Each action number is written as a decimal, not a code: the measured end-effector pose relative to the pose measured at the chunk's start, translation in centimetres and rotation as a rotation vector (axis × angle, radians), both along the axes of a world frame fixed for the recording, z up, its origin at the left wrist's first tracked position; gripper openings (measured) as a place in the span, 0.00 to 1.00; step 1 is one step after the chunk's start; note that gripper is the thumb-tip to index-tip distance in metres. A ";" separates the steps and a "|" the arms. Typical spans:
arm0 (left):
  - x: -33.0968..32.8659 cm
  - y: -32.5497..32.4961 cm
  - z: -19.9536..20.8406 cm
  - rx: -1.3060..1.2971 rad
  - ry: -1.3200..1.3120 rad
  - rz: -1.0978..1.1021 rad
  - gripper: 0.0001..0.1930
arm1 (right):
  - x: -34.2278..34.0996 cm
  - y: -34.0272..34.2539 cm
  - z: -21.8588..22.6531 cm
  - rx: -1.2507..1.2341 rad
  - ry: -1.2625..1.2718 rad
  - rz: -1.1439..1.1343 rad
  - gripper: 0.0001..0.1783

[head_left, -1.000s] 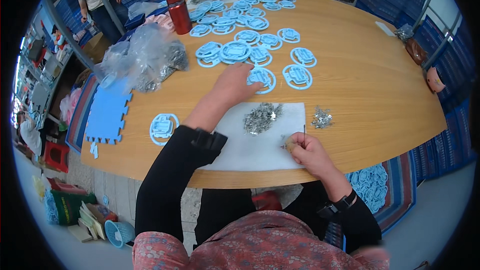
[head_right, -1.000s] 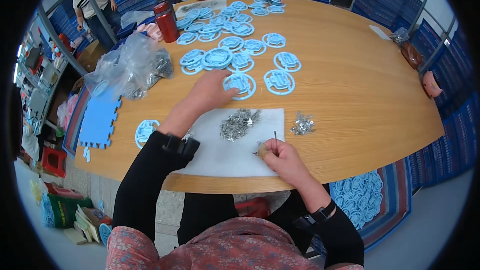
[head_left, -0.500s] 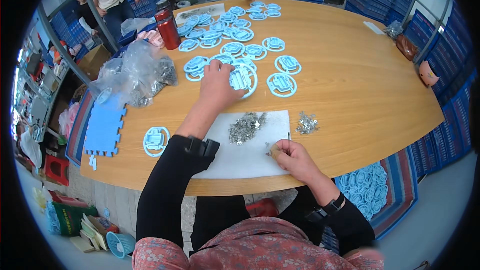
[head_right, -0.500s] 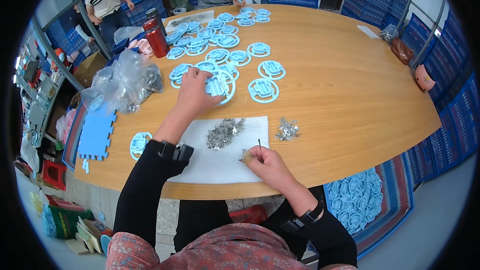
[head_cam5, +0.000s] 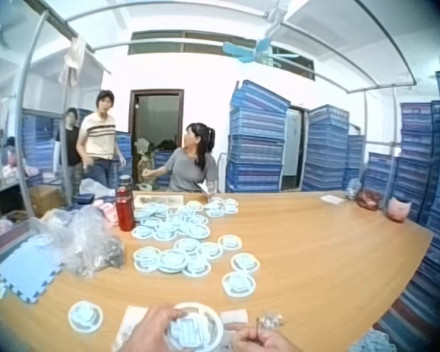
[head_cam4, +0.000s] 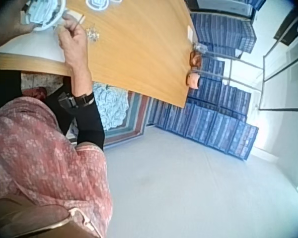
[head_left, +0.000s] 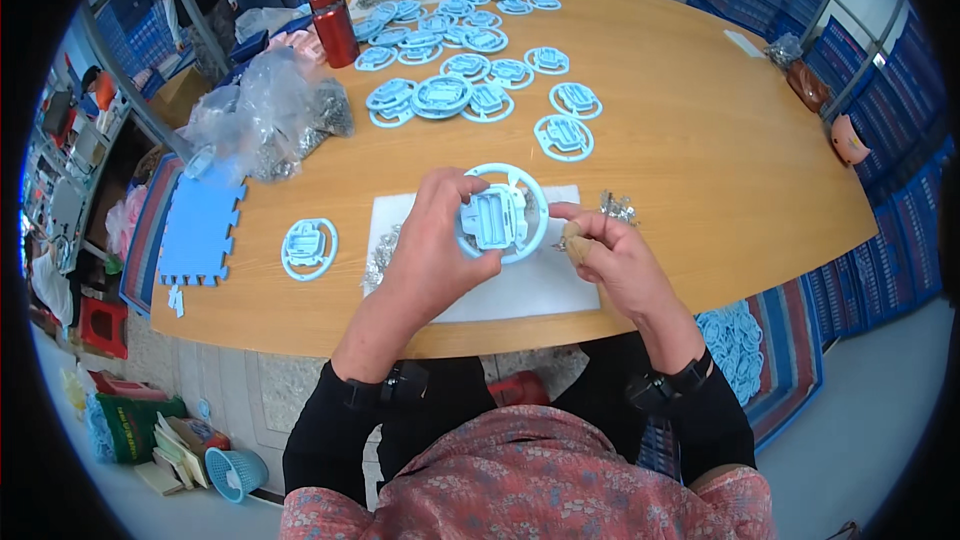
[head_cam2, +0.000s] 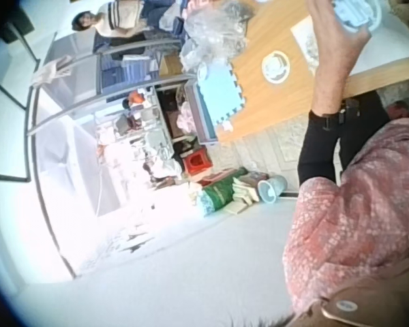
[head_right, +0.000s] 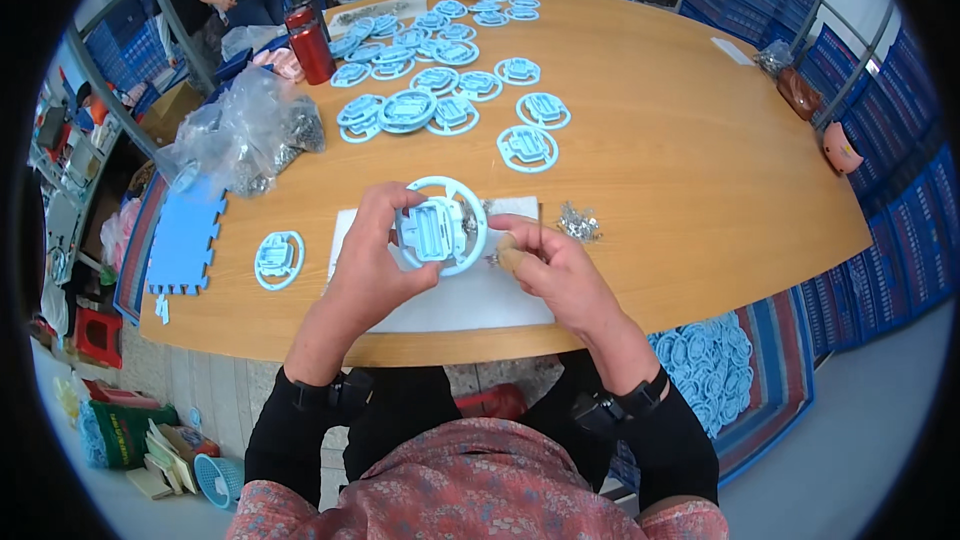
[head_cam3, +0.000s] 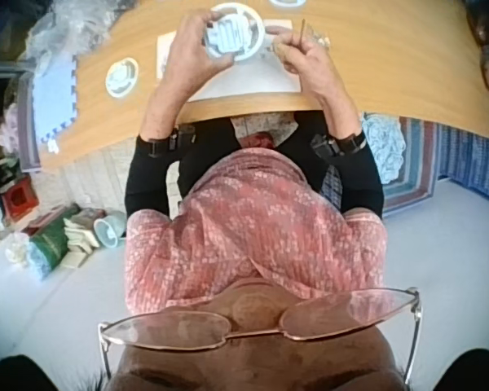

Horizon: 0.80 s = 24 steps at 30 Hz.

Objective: The person assembles light-blue circular plastic parts by inserting small metallic components into them using a pointed tool. They handle the parts one at a time, pick up the metal pieces, and place them into the plastic frames on a table.

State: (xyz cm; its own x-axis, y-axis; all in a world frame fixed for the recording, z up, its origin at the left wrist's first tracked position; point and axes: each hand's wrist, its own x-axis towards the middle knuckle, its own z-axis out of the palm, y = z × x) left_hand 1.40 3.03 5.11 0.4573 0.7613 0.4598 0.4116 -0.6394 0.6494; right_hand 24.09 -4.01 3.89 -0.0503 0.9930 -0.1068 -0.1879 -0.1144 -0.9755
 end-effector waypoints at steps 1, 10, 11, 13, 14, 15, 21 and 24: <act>0.1 -0.5 -0.1 0.011 0.000 -0.014 0.31 | -0.1 0.0 -0.1 -0.015 -0.034 0.030 0.12; 0.0 -3.4 -2.5 -0.687 -0.567 -0.165 0.30 | -0.9 -0.3 -1.6 -0.071 0.024 0.040 0.13; 0.0 -3.2 -2.5 -0.739 -0.584 -0.156 0.29 | -1.0 -0.3 -1.7 -0.071 0.022 0.040 0.13; -0.1 -2.5 -2.7 -0.852 -0.621 -0.142 0.28 | -0.8 -0.4 -1.9 -0.078 0.023 0.038 0.12; -0.1 -2.4 -2.8 -0.889 -0.633 -0.147 0.28 | -0.7 -0.4 -2.1 -0.081 0.023 0.038 0.12; -0.1 -2.4 -2.7 -0.923 -0.647 -0.154 0.28 | -0.5 -0.5 -2.2 -0.084 0.016 0.046 0.11; 0.6 -2.7 -4.2 -0.984 -0.812 -0.166 0.24 | -0.2 -1.2 -4.1 -0.121 0.107 0.057 0.08; 0.3 -2.7 -4.7 -0.988 -0.752 -0.177 0.26 | 0.0 -1.3 -4.3 -0.094 0.046 0.047 0.07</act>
